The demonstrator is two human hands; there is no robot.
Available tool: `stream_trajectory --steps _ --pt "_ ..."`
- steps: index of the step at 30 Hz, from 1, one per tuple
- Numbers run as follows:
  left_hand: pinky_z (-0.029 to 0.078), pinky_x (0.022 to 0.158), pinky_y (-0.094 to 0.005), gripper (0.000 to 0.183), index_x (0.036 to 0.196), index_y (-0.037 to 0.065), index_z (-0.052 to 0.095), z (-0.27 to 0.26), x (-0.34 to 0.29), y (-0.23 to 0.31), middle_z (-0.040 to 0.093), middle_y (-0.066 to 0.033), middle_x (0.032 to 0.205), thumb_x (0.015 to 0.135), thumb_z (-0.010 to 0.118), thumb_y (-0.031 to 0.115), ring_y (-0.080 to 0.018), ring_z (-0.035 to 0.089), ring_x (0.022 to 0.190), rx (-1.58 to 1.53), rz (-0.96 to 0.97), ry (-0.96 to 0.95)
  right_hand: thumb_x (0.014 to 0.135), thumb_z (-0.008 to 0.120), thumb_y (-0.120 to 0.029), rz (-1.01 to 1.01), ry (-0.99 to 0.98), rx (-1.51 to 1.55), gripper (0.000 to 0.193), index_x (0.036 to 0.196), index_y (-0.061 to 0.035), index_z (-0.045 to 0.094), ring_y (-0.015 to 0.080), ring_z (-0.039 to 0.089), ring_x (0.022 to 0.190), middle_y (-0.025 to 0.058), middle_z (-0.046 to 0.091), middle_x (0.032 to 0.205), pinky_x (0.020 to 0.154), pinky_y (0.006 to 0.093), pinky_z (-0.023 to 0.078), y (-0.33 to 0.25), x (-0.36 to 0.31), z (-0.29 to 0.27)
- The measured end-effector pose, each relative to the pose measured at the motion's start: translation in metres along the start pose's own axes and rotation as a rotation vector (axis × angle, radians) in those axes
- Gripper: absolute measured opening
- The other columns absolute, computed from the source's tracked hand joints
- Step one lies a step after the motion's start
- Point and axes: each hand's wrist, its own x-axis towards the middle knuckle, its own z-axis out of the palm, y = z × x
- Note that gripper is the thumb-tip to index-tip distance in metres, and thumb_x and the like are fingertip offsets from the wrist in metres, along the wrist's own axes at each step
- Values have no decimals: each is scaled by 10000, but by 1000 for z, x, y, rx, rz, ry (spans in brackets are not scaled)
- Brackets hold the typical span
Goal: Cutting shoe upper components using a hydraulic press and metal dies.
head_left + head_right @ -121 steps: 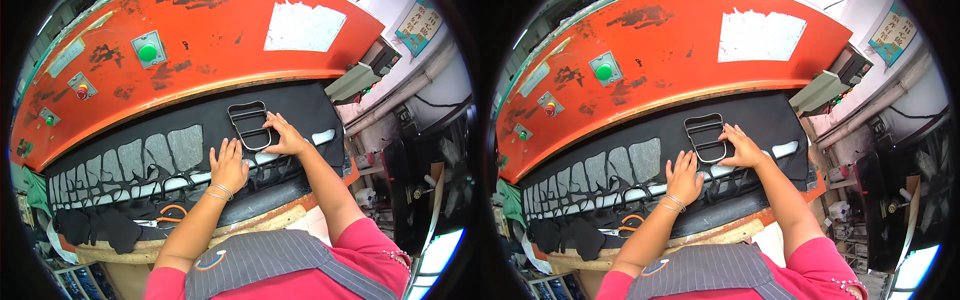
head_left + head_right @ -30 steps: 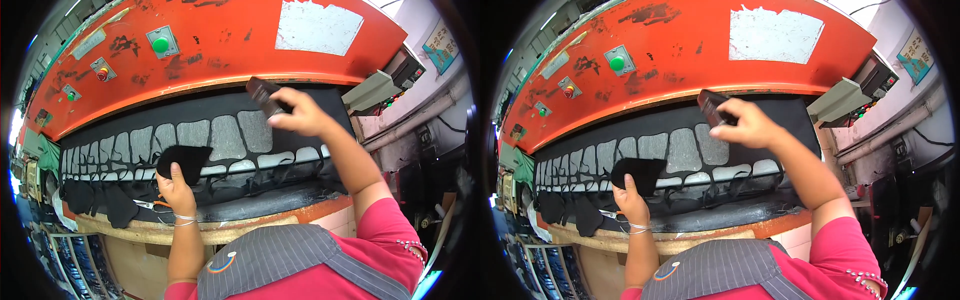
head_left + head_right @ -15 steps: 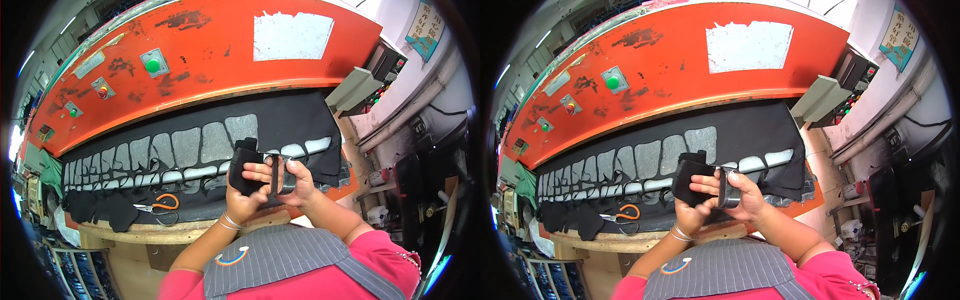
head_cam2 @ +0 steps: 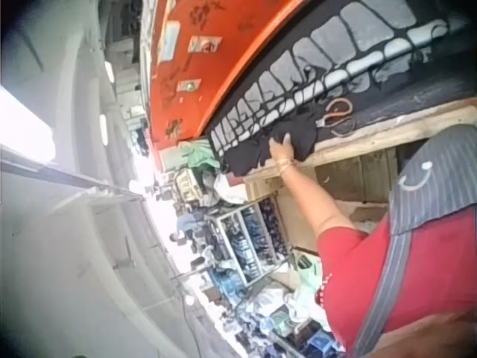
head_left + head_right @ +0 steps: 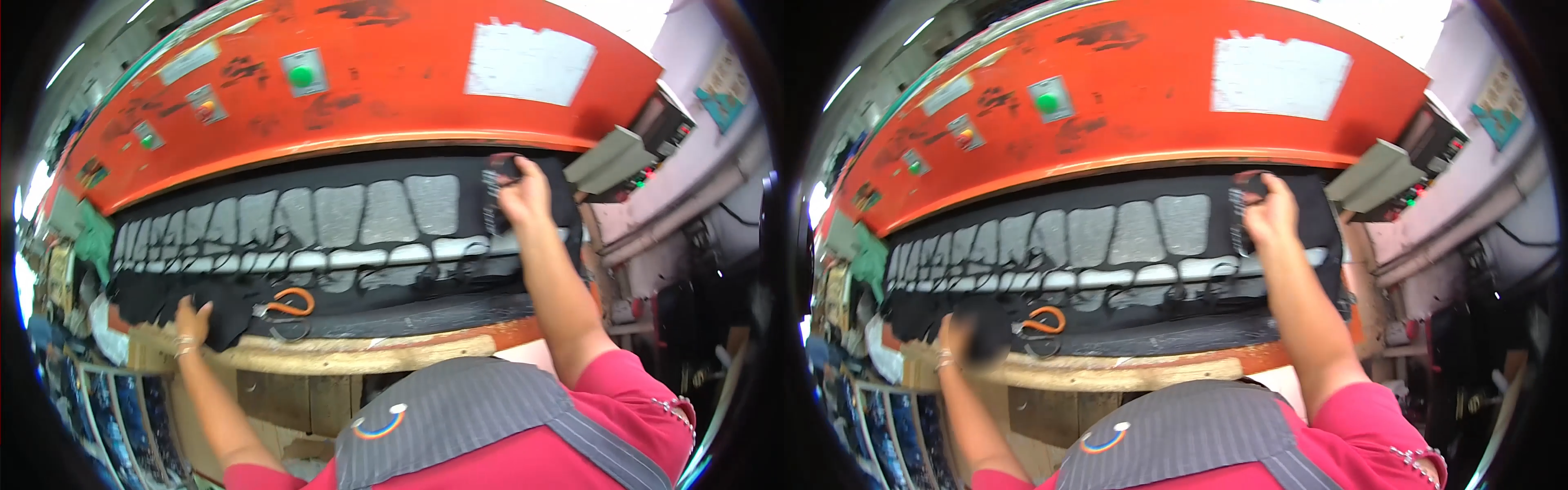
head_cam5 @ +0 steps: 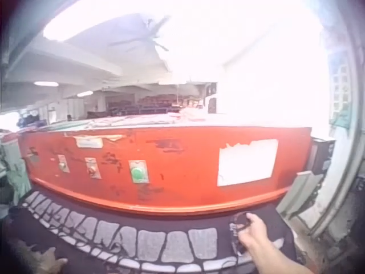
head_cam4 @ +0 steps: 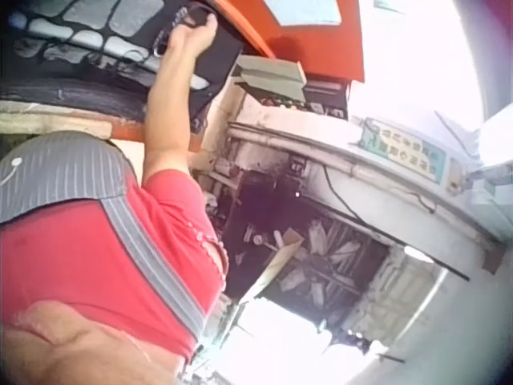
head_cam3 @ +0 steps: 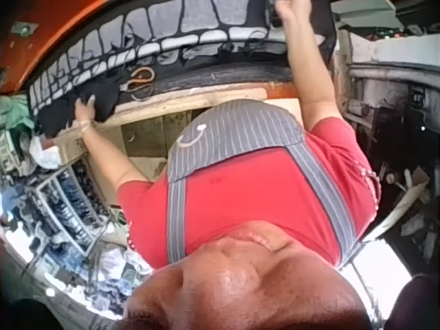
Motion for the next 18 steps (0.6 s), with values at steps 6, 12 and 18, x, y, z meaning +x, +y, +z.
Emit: stream_trajectory --steps 6,12,18 --pt "478 873 -348 358 1183 2 586 8 -8 175 618 -151 1149 896 613 215 -272 612 1018 -497 276 161 857 670 -300 25 -184 -633 693 1341 91 365 400 380 1288 258 356 1404 1082 476 297 -7 -6 -4" --pt "453 863 -385 310 1082 46 655 86 -78 383 635 -151 972 846 639 246 -296 583 955 -594 841 -162 646 821 -386 -285 -447 -1997 857 1367 -116 446 366 234 1403 282 312 1455 1141 482 136 -64 -7 -88" --pt "386 861 -421 401 1182 55 612 157 -115 448 588 -117 968 821 640 229 -301 521 940 -385 862 -146 693 796 -276 -541 -443 -1901 582 1187 -64 574 302 493 1240 156 591 1231 1124 451 261 -39 -11 -94"
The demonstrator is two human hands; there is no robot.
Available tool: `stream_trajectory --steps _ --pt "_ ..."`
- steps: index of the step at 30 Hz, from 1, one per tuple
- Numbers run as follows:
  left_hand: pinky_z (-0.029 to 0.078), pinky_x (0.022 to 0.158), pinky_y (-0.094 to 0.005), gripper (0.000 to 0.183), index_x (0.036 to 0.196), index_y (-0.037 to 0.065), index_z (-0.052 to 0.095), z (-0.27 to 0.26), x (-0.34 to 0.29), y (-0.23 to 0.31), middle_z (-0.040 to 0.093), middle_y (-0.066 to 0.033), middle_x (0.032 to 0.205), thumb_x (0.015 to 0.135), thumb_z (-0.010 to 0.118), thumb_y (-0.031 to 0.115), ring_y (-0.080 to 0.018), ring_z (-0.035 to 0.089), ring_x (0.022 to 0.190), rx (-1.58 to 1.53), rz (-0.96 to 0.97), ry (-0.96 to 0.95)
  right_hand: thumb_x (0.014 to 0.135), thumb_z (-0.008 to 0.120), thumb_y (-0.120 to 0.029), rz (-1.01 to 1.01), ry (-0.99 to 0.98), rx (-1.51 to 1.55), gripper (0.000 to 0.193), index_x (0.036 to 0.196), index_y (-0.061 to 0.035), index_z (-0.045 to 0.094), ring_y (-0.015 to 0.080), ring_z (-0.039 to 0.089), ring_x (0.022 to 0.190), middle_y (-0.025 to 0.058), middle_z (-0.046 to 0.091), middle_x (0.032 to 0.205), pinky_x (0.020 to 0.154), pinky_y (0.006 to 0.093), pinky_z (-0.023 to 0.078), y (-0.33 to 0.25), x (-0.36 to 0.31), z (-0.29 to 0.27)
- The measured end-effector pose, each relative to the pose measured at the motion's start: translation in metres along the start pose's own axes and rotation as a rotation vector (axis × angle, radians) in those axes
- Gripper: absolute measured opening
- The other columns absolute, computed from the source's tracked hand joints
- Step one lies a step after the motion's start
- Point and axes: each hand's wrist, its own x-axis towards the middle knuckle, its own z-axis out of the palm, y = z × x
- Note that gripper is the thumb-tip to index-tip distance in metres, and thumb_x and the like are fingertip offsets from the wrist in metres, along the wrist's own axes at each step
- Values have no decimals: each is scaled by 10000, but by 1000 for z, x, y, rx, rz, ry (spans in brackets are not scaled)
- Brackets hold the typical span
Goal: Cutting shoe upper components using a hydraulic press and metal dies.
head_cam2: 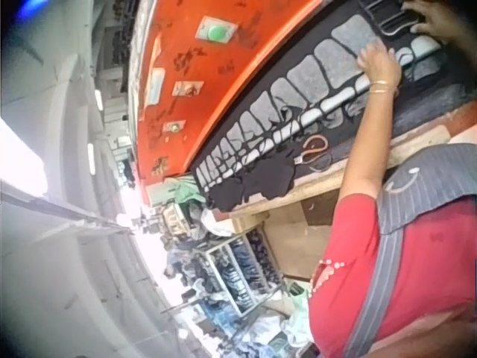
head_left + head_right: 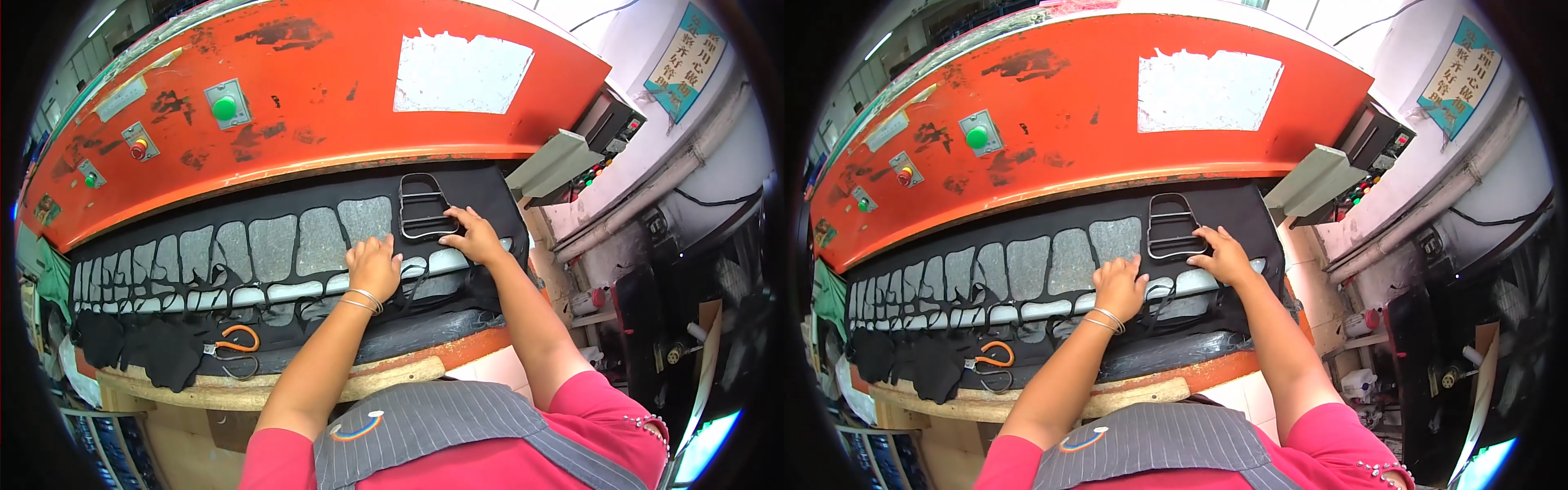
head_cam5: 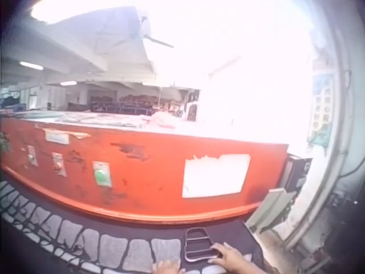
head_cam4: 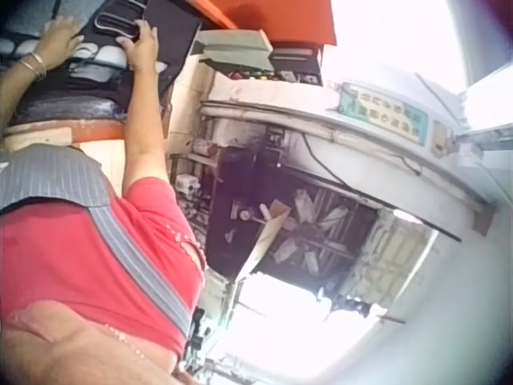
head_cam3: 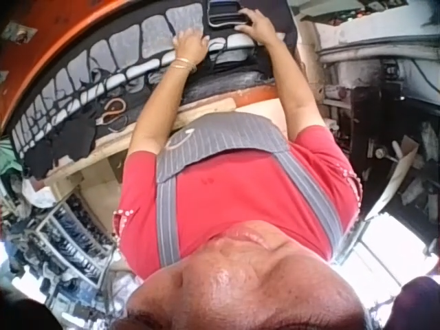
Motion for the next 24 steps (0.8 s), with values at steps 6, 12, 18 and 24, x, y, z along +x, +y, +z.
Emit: stream_trajectory --steps 6,12,18,24 --pt "333 889 -400 418 1195 33 605 0 0 2 549 -77 933 812 642 198 -258 490 945 12 66 41 695 794 -285 -177 14 45 578 1187 -64 586 275 494 1248 110 614 1210 1105 448 303 0 -9 4" --pt "337 872 -395 408 1175 30 617 -2 -3 -2 538 -71 903 795 650 174 -258 492 906 -47 116 83 686 797 -273 -188 -2 39 568 1183 -86 595 284 512 1227 167 607 1205 1096 456 315 6 -9 6" --pt "339 876 -396 401 1162 28 623 -2 10 0 531 -69 892 791 657 176 -256 490 895 -61 104 95 699 790 -297 -210 -4 -28 601 1219 -96 566 296 512 1223 171 576 1250 1097 453 311 10 0 1" --pt "341 968 -417 549 1275 0 519 -27 19 -23 549 -149 1083 791 675 208 -314 487 1056 -205 -6 18 714 783 -330 -47 -79 -64 737 1338 -95 468 347 397 1316 168 510 1337 1084 435 319 -19 27 -18"
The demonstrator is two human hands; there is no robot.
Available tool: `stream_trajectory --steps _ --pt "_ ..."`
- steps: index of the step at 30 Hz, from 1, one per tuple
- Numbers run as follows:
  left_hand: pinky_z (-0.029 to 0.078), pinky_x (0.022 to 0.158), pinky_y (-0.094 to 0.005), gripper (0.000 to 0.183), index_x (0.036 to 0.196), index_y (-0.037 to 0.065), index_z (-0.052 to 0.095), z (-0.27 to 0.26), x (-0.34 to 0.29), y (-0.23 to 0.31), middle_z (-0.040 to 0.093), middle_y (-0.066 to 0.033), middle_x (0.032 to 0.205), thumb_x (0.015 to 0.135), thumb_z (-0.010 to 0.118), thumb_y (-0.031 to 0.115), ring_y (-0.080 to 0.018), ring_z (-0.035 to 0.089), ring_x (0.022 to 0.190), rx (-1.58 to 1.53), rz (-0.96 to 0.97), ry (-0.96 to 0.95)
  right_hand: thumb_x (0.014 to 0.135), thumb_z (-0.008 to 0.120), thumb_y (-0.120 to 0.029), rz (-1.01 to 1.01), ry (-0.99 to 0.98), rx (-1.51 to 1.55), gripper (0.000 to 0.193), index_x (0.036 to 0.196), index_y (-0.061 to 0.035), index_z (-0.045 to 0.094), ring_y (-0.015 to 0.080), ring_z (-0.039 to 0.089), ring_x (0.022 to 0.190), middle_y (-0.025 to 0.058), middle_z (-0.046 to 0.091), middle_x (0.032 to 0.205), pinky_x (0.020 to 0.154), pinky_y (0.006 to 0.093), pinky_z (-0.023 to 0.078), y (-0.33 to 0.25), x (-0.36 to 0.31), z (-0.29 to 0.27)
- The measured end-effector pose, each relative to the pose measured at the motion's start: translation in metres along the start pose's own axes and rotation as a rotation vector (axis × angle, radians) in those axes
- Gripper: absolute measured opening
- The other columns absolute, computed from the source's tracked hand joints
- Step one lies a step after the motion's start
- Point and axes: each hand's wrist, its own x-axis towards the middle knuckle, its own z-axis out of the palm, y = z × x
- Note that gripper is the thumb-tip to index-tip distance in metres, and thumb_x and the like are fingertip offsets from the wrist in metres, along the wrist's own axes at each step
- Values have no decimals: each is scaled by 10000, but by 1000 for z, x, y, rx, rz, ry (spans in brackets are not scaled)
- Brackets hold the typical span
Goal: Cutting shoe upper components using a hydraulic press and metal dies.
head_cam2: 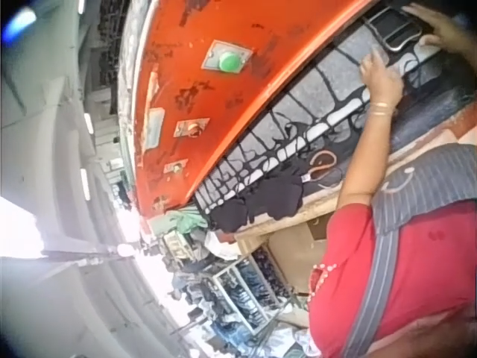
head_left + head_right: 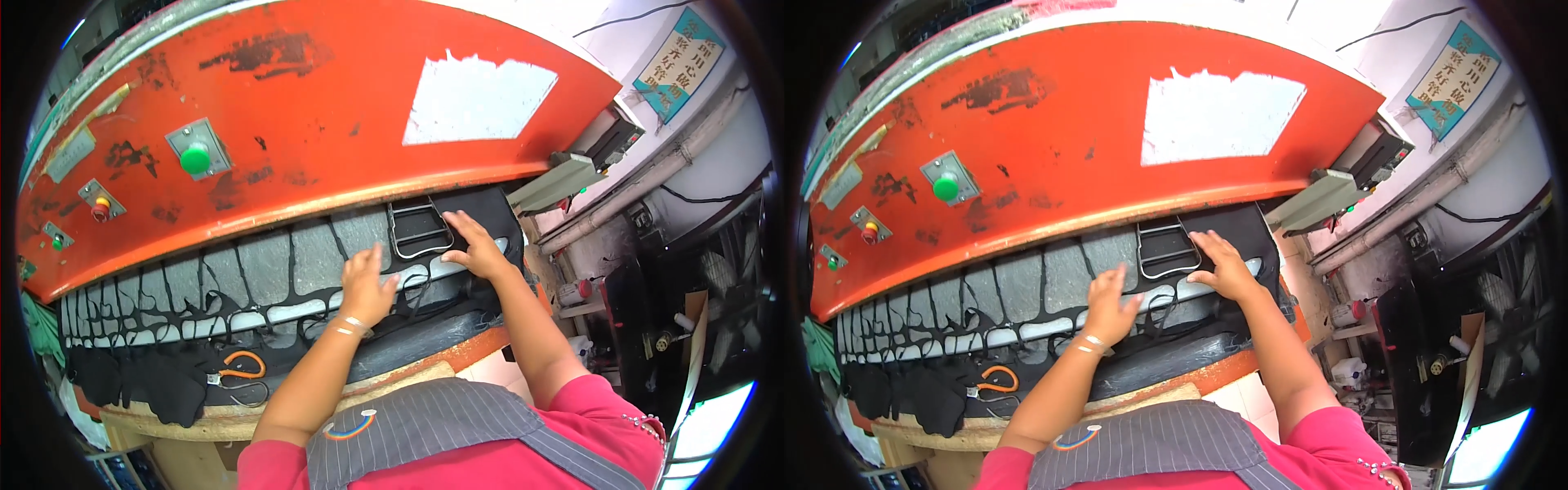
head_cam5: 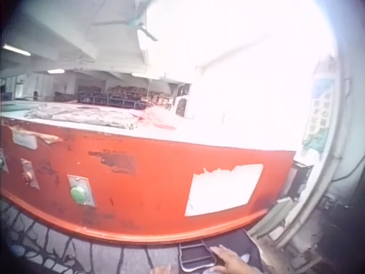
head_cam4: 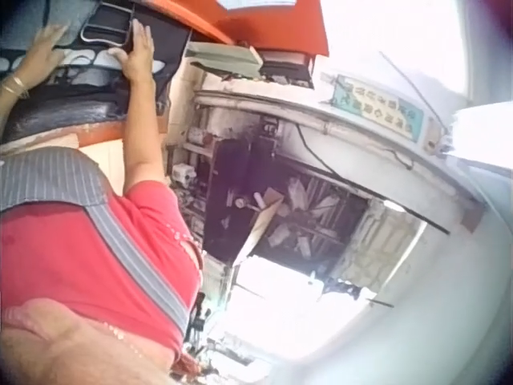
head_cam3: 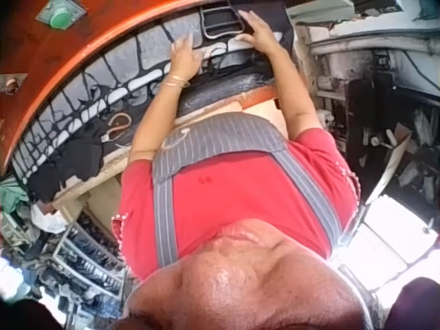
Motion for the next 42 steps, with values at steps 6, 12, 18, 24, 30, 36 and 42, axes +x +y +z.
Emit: stream_trajectory --steps 6,12,18,24,30,36,42 --pt "297 1081 -406 596 1366 -43 388 -152 3 -144 411 -224 1391 858 623 161 -326 396 1289 -51 -239 524 790 741 -268 19 254 234 504 1206 -45 565 281 606 986 127 650 1029 857 373 479 -66 24 1" --pt "198 1142 -360 703 1435 -48 258 -348 1 -313 257 -221 1504 910 582 289 -315 254 1398 275 -465 1044 753 781 -256 -477 295 299 502 1174 -60 588 235 658 761 103 673 917 694 334 546 -201 130 37" --pt "213 1125 -347 621 1441 -61 237 -463 -4 -380 244 -230 1509 910 474 159 -312 269 1395 383 -330 1047 848 654 -278 -566 520 185 276 929 -77 482 276 635 633 76 618 713 480 400 468 -294 211 60" --pt "297 1066 -323 572 1464 45 287 -426 -1 -316 365 -190 1466 911 428 66 -248 371 1344 -3 -320 796 842 645 -276 -505 341 272 263 932 -91 480 329 610 625 90 600 700 496 429 450 -258 179 72" --pt "491 858 -328 225 1071 -45 637 -245 -41 -184 669 -130 1016 907 538 72 -202 627 925 -154 -321 262 736 712 -358 -395 -294 76 399 917 -34 567 322 594 900 129 618 919 753 431 485 -213 72 102" --pt "444 789 -436 165 903 4 671 -141 -56 -94 619 -163 847 813 620 132 -358 561 823 209 41 39 734 681 -301 -410 48 -43 370 971 -25 610 276 536 926 97 591 902 825 377 452 -181 12 125" --pt "423 762 -438 139 823 6 638 -119 -56 -89 585 -163 818 797 628 143 -351 534 811 194 -13 44 786 538 -184 -243 123 -233 170 853 -65 640 253 541 904 97 606 871 754 356 423 -169 14 139"
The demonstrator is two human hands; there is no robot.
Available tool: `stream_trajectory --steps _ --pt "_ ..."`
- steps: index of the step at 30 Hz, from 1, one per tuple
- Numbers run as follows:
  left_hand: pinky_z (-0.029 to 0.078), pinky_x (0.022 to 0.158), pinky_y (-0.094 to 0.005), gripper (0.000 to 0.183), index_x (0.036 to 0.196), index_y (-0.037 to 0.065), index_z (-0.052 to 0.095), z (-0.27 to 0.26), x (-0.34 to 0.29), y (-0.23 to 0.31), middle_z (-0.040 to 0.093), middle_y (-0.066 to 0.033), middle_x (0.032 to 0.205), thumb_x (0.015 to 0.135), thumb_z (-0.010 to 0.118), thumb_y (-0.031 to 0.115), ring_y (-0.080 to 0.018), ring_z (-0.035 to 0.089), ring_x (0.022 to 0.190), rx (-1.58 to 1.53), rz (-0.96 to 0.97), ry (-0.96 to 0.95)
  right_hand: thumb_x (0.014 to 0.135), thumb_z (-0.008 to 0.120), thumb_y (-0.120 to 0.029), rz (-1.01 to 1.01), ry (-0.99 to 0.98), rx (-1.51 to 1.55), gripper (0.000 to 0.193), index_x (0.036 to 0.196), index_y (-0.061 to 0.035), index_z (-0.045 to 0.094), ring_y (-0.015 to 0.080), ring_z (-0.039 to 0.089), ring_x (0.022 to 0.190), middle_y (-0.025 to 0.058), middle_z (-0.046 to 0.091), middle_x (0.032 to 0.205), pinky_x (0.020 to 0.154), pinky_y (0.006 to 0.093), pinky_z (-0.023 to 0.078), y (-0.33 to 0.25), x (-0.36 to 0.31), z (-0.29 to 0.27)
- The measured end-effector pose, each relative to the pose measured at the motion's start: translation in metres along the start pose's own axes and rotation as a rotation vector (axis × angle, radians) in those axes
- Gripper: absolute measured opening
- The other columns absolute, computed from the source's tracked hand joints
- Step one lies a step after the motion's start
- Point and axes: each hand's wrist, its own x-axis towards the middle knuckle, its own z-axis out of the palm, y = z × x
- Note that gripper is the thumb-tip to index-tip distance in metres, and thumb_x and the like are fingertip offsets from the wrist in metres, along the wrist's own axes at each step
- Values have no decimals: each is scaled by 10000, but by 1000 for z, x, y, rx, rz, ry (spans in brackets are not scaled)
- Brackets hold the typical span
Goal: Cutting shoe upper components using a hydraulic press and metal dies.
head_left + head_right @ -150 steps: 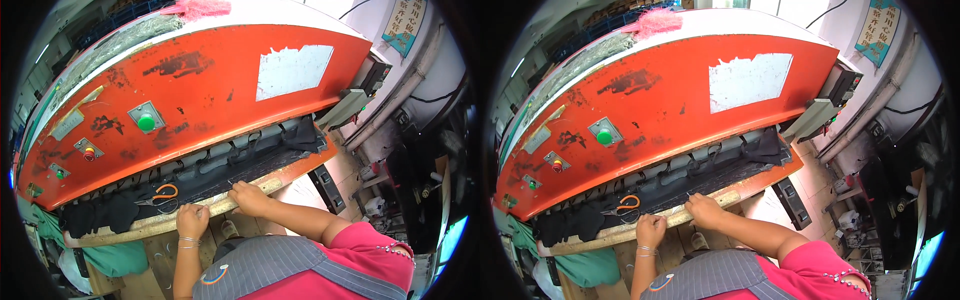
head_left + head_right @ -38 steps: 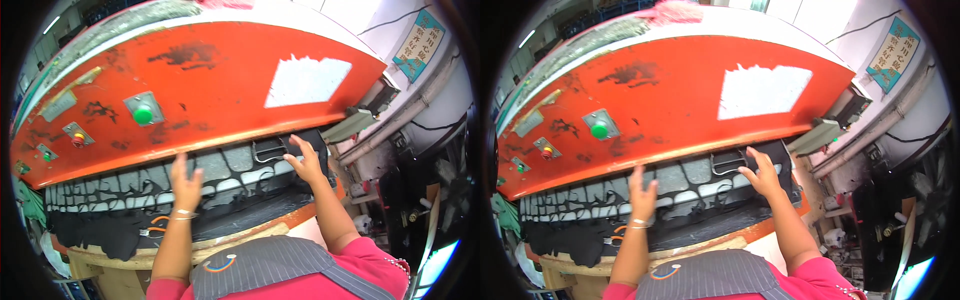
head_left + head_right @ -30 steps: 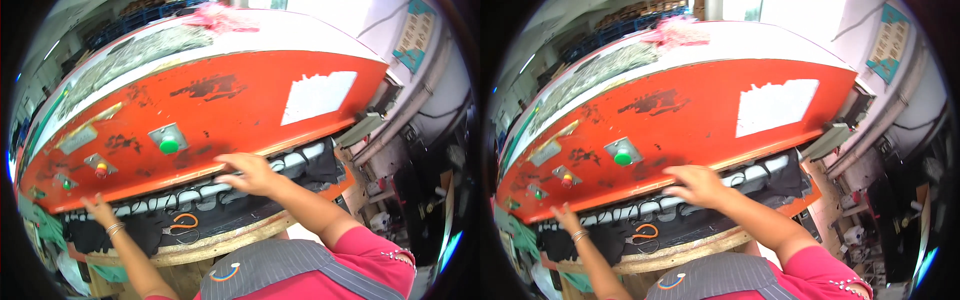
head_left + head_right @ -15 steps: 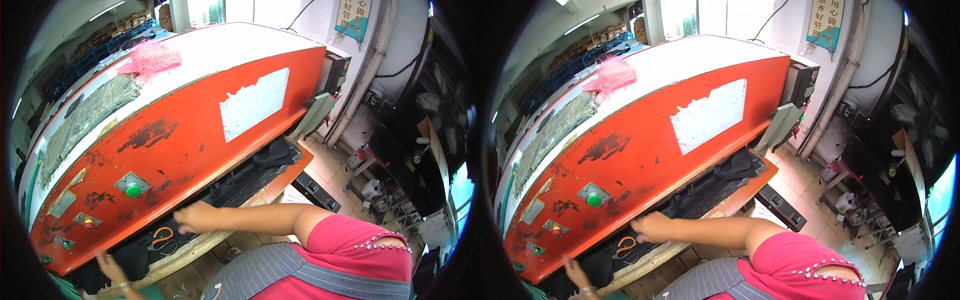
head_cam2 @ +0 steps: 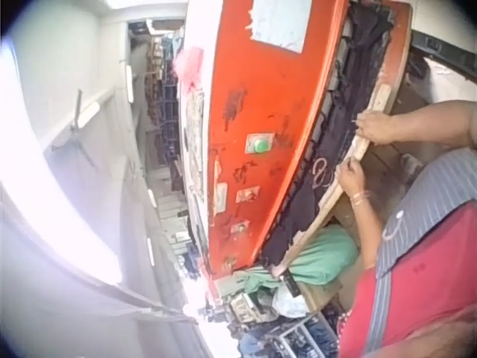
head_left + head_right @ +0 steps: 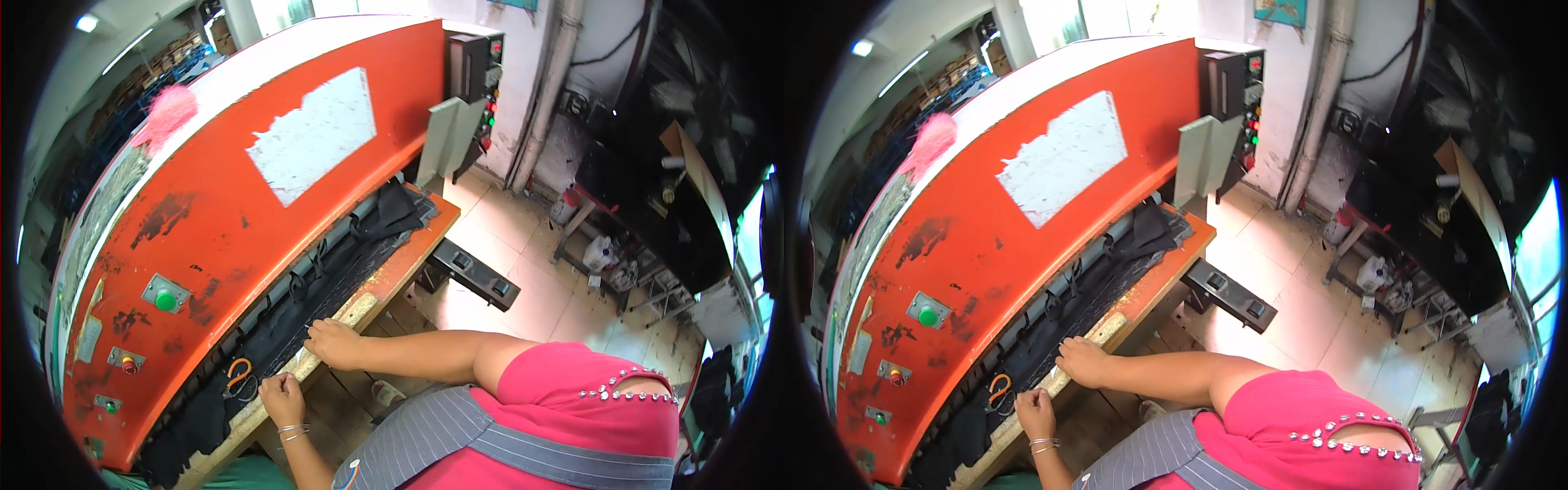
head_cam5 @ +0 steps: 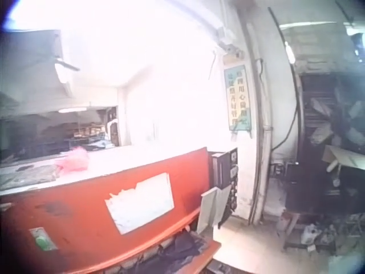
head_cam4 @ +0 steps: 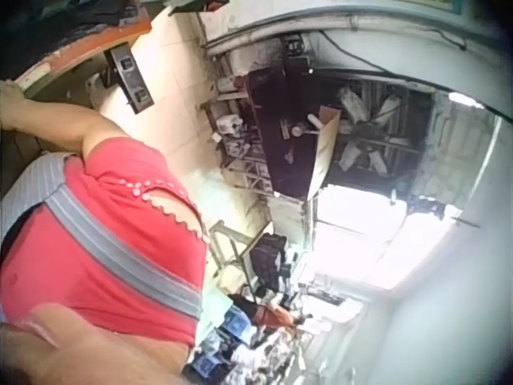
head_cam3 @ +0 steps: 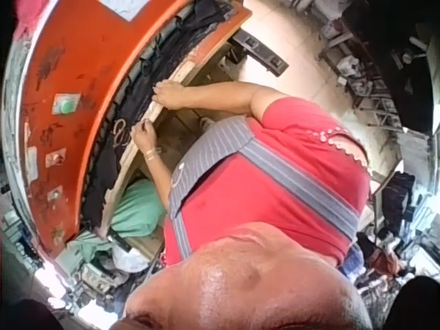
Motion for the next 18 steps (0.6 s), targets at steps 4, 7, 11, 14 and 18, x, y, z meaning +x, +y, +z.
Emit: stream_trajectory --steps 4,7,11,14,18 --pt "421 744 -433 166 731 14 620 4 -25 -9 571 -159 756 779 661 168 -344 534 780 4 -20 26 719 648 -198 -27 13 71 226 891 -53 620 268 524 898 99 574 871 763 367 416 -9 -22 3" --pt "414 656 -425 243 636 2 592 -3 -46 -2 539 -152 648 775 676 183 -326 525 666 24 -26 -20 633 769 -246 -117 -261 221 427 981 -46 622 299 536 962 118 591 937 815 400 435 -4 -42 -25" --pt "425 568 -392 297 633 -25 616 -22 -54 13 566 -167 624 785 693 218 -288 556 583 -50 -170 -296 803 632 -329 37 -352 599 317 960 -55 654 337 603 921 161 647 923 812 448 477 40 -37 -66" --pt "452 606 -286 251 747 -34 661 -19 -42 42 634 -93 671 835 673 201 -148 581 635 -295 -175 -417 808 642 -239 199 34 277 267 987 -40 638 338 580 966 153 630 980 836 431 467 83 -28 -75" --pt "459 718 -275 227 913 -24 670 15 0 72 647 -38 846 900 609 195 -112 573 796 -674 -314 -452 746 703 -317 276 174 -21 288 894 -76 647 260 550 938 83 606 870 811 392 429 121 -34 -58"
